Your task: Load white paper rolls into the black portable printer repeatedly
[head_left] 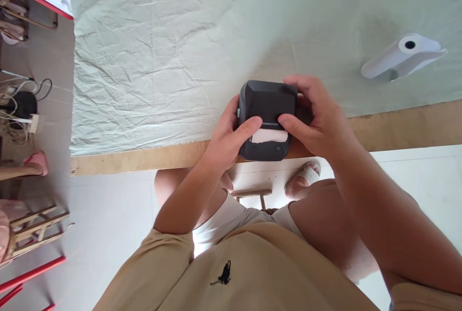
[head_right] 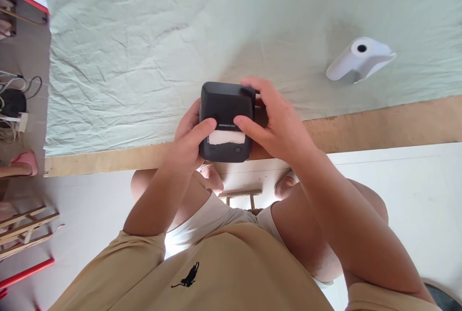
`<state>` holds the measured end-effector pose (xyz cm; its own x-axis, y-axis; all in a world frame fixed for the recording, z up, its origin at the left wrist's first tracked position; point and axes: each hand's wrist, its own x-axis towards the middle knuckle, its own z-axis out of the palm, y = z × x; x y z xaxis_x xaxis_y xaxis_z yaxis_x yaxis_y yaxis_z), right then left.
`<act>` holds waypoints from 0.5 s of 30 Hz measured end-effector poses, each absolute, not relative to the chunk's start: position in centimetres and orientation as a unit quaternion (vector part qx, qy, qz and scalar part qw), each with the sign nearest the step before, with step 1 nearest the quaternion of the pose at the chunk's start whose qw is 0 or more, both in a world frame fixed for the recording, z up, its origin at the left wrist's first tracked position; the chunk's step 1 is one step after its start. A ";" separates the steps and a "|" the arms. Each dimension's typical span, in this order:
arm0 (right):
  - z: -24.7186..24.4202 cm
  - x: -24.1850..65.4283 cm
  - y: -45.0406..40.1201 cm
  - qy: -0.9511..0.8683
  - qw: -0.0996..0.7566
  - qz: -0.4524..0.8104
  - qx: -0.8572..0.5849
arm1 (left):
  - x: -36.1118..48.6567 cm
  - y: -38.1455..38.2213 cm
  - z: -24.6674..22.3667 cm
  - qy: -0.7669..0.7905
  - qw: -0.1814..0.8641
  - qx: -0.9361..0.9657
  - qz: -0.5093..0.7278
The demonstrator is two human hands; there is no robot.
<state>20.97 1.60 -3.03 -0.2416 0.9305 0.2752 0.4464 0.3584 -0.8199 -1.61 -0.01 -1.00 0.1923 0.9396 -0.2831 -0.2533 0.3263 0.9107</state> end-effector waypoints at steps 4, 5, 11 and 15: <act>-3.7 20.9 1.5 -0.741 0.401 0.278 -0.462 | -1.7 0.1 -0.9 0.418 0.699 0.371 0.447; -3.8 20.9 1.4 -0.743 0.401 0.273 -0.461 | -1.7 0.2 -0.8 0.409 0.702 0.368 0.453; -3.3 21.0 1.2 -0.745 0.434 0.242 -0.446 | -1.2 0.3 -0.9 0.440 0.679 0.337 0.482; -3.3 21.2 1.3 -0.741 0.479 0.230 -0.412 | -1.1 0.4 -1.0 0.483 0.684 0.285 0.467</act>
